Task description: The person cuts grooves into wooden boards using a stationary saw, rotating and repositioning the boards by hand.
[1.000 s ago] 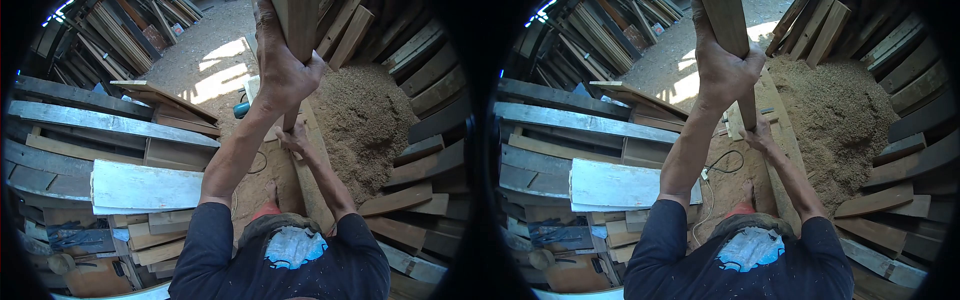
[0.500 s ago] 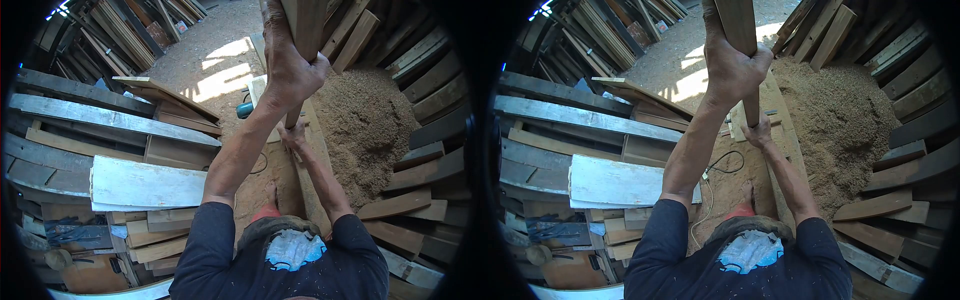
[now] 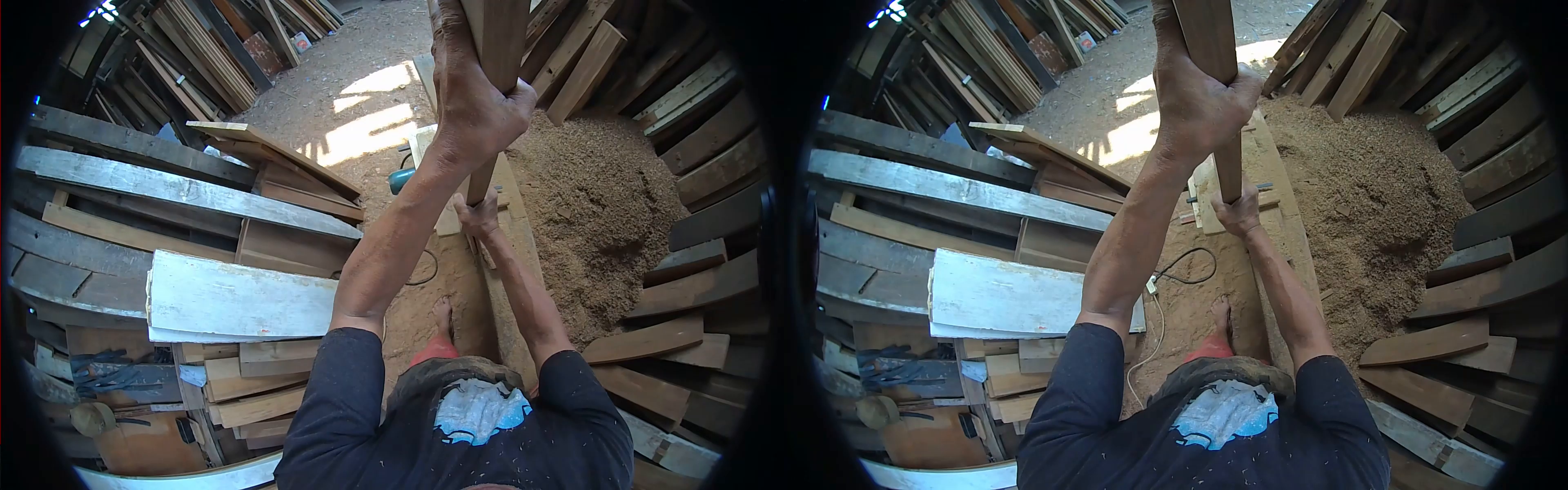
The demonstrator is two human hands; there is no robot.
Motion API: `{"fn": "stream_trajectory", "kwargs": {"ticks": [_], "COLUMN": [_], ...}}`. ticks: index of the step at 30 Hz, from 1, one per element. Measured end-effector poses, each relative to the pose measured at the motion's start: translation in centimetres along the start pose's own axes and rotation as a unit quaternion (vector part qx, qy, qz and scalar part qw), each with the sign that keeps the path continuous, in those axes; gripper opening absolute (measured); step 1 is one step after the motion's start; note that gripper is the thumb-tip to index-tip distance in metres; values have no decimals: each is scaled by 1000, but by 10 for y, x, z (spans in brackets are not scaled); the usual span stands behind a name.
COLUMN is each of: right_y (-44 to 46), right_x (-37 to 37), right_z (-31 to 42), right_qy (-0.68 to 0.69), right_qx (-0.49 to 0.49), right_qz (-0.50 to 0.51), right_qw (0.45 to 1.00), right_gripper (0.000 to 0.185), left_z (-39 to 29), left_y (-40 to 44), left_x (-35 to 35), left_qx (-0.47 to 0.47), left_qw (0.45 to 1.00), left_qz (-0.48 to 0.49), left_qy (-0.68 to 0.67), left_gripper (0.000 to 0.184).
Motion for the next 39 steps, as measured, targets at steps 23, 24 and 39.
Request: {"fn": "stream_trajectory", "kwargs": {"ticks": [23,24,39], "right_y": [22,23,36], "right_x": [-7,-7,-6], "right_z": [-4,-3,0], "right_qy": [13,11,-9], "right_qx": [69,72,83], "right_qz": [-44,-45,-41], "right_qw": [997,996,996], "right_gripper": [15,15,18], "left_z": [15,15,19], "left_y": [14,14,25], "left_x": [3,3,1], "left_qx": [-19,22,31], "left_qw": [996,995,991], "left_qz": [4,19,21], "left_qy": [-84,-97,-130], "left_gripper": [115,115,111]}}
Point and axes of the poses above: each hand's wrist, its own y-axis towards the middle knuckle, its own x-axis out of the back of the hand, z = x × y, the point moved 6 cm from there along y, towards the middle knuckle, and after that the axes turned 6 degrees about z, right-handed, at the moved point
